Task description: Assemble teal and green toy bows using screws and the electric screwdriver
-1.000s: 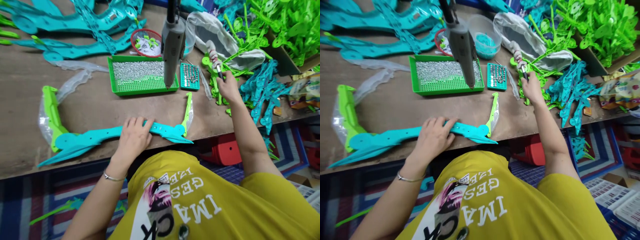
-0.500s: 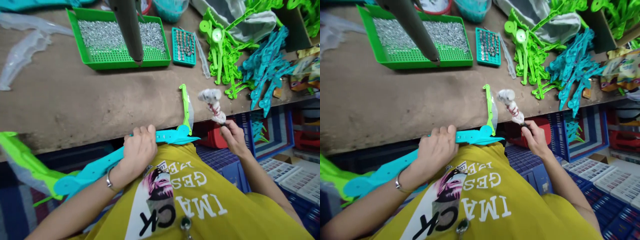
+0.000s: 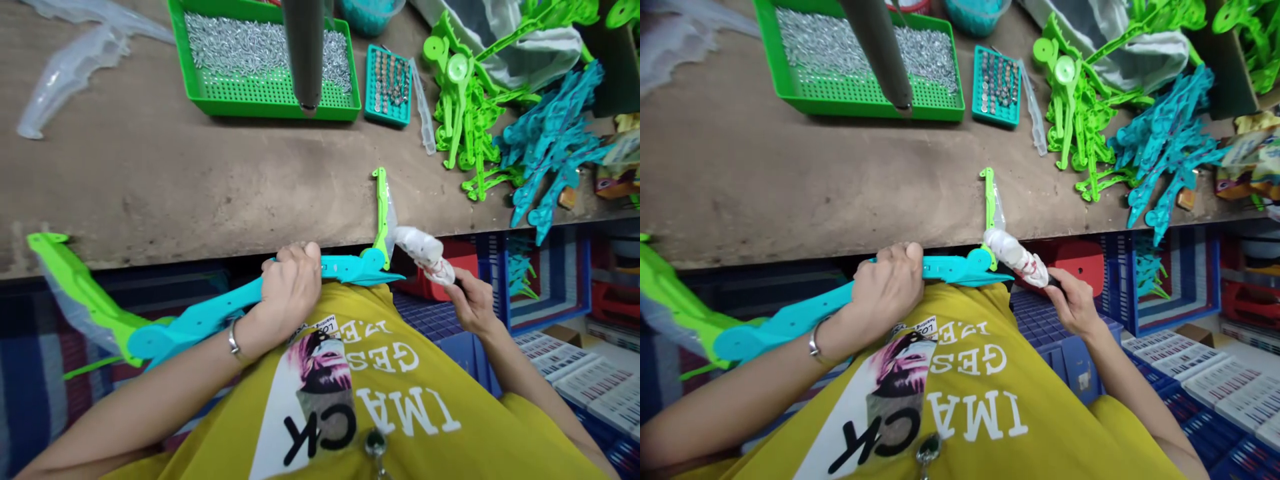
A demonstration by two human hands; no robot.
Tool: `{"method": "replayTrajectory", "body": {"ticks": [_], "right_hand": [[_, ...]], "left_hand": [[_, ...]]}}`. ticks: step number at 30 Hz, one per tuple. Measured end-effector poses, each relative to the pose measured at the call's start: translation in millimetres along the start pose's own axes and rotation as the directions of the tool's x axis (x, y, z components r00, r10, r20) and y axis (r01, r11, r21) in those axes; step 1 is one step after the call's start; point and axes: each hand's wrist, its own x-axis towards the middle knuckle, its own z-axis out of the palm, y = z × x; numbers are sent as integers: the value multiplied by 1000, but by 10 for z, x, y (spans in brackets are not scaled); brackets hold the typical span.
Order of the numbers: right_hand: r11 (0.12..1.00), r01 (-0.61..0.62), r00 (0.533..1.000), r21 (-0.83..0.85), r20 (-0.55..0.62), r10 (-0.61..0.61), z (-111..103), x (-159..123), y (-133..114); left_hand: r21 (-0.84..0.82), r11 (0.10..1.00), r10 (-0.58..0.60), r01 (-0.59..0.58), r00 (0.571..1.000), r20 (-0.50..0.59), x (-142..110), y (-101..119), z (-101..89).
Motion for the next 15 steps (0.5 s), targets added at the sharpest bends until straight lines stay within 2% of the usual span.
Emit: {"method": "replayTrajectory", "body": {"ticks": [4,7,9,13,15], "right_hand": [[999,-33,996,-40,84,36,35,114,29],[998,-62,997,-4,-40,62,48,246,25],[997,-70,995,12,-74,71,67,343,27],[995,-95,995,19,19,95,101,497,70],[988,-131,989,86,-56,136,88,542,88]], "left_hand": [[-86,996,17,-23,997,-71,-19,-24,64],[-208,978,-39,31,999,-34,10,-18,62],[-244,966,-81,85,996,24,45,-4,22],[-172,980,-84,99,992,93,91,13,-104],[-131,987,-81,93,992,95,98,21,-165]]}}
